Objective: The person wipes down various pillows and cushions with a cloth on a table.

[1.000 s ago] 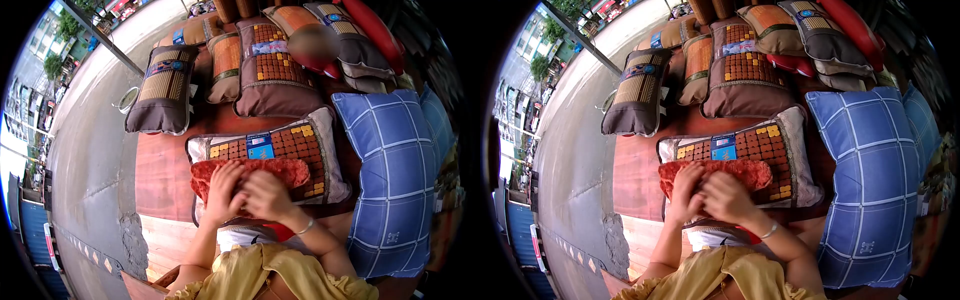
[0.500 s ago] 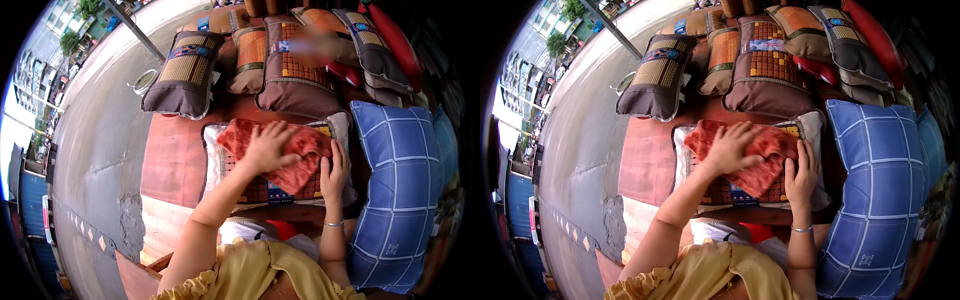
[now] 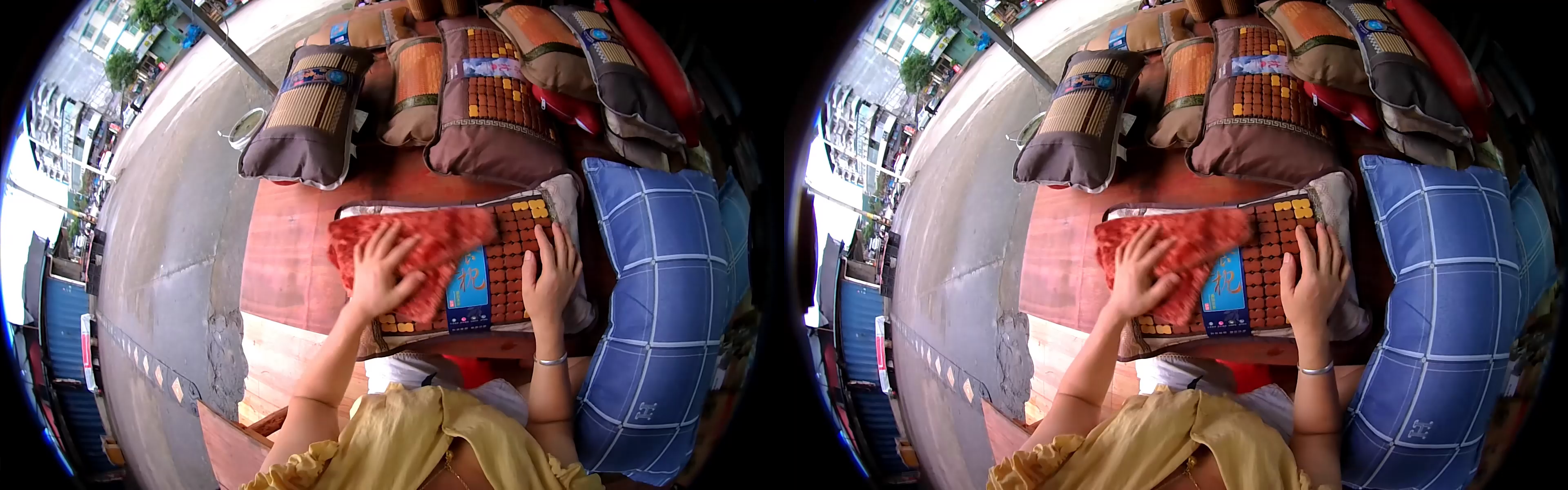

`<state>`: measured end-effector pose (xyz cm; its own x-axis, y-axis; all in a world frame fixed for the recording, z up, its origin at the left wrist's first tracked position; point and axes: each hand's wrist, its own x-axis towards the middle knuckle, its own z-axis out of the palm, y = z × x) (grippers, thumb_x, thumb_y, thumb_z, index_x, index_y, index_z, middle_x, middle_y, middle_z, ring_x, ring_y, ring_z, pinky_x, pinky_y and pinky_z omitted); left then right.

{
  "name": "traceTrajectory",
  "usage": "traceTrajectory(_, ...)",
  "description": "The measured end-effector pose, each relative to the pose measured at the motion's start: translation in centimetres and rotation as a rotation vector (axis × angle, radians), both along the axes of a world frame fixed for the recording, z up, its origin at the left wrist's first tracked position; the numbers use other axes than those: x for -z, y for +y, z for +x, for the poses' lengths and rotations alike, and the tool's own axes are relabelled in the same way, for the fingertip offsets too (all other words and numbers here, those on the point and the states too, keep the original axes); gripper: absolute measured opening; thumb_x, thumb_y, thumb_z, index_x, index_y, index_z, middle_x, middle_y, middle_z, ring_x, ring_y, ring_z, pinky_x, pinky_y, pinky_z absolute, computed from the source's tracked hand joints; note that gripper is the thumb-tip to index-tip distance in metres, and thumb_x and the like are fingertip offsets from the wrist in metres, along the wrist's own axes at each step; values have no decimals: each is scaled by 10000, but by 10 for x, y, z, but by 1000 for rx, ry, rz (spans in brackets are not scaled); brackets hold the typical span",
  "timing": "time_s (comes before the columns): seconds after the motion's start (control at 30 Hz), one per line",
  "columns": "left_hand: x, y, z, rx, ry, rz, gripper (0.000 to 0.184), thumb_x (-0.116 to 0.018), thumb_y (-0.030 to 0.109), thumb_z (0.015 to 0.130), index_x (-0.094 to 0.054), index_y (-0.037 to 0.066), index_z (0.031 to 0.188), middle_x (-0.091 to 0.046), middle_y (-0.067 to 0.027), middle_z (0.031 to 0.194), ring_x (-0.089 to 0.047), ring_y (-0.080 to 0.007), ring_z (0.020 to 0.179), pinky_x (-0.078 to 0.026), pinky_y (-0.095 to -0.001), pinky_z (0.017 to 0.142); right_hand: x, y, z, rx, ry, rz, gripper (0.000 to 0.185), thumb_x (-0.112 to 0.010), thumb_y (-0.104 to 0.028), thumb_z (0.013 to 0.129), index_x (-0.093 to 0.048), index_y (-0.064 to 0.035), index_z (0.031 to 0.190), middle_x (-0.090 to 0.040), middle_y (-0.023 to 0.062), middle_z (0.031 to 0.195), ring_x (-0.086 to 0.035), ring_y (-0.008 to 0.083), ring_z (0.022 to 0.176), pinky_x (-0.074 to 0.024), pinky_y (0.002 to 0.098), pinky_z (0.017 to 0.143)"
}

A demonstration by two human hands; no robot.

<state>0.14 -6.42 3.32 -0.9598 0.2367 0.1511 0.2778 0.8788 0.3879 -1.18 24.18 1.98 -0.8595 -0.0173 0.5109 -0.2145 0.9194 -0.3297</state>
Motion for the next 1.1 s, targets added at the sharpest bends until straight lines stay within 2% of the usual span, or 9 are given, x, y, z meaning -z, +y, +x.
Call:
traceTrajectory(0.17, -25, 91, 30, 371, 84, -152, 774, -773, 511, 685, -540, 282, 1387, -341, -123, 1567, -300, -332, 1453, -177, -651, 1122, 10, 4, -3, 35, -4, 56, 421, -528, -282, 965, -567, -142, 1360, -513, 110, 1433, -464, 286, 1333, -334, 461, 1087)
traceTrajectory(0.23, -17, 100, 33, 375, 189, -186, 859, -804, 518, 636, -497, 320, 1413, -363, -114, 1553, -317, -324, 1445, -185, -645, 1123, 10, 10, -3, 18, -15, 81, 428, -523, -297, 964, -573, -136, 1357, -514, 107, 1434, -469, 278, 1328, -336, 454, 1087)
traceTrajectory(0.33, -18, 70, 33, 286, 128, -183, 875, -822, 518, 610, -517, 301, 1402, -392, -120, 1530, -335, -324, 1430, -191, -636, 1123, 13, 11, -2, -6, 16, -12, 424, -514, -320, 962, -591, -141, 1339, -528, 111, 1420, -462, 303, 1331, -331, 478, 1078)
traceTrajectory(0.43, -6, 16, 47, 93, 144, -147, 873, -757, 607, 692, -512, 152, 1397, -344, -218, 1530, -311, -414, 1420, -184, -631, 1128, 2, 6, 2, -3, -15, -29, 417, -540, -281, 951, -590, -138, 1340, -529, 118, 1416, -461, 314, 1330, -333, 478, 1077)
traceTrajectory(0.53, 43, -37, 82, 35, 203, 23, 920, -723, 641, 726, -474, 62, 1396, -284, -292, 1530, -251, -479, 1427, -203, -631, 1123, 0, 5, 2, -8, -21, -33, 424, -571, -258, 935, -587, -134, 1340, -527, 119, 1417, -453, 318, 1336, -327, 484, 1080)
traceTrajectory(0.67, 75, -36, 125, -33, 237, 31, 1018, -802, 572, 671, -365, 92, 1456, -237, -340, 1525, -229, -534, 1416, -167, -691, 1111, -3, 7, 2, -22, -45, -39, 424, -574, -278, 941, -587, -126, 1337, -527, 127, 1411, -440, 320, 1334, -326, 496, 1079)
traceTrajectory(0.8, 65, -23, 111, -11, 239, 22, 962, -824, 558, 648, -438, 161, 1435, -257, -318, 1531, -210, -512, 1438, -139, -696, 1115, -8, 32, -18, -7, -188, -142, 447, -567, -345, 965, -577, -99, 1339, -515, 143, 1414, -445, 336, 1280, -351, 479, 1068)
traceTrajectory(0.93, 36, 2, 74, 107, 225, -57, 874, -786, 606, 658, -528, 233, 1404, -324, -264, 1527, -238, -462, 1445, -128, -710, 1107, 7, 52, -33, -19, -297, -369, 490, -532, -373, 985, -513, -143, 1417, -384, 209, 1512, -369, 395, 1385, -314, 473, 1122)
traceTrajectory(1.1, -12, 85, 26, 357, 195, -176, 960, -753, 624, 649, -420, 277, 1479, -337, -183, 1549, -282, -370, 1451, -145, -702, 1111, 9, 47, -29, -12, -236, -286, 485, -532, -376, 982, -517, -153, 1413, -408, 211, 1493, -397, 402, 1358, -335, 475, 1106)
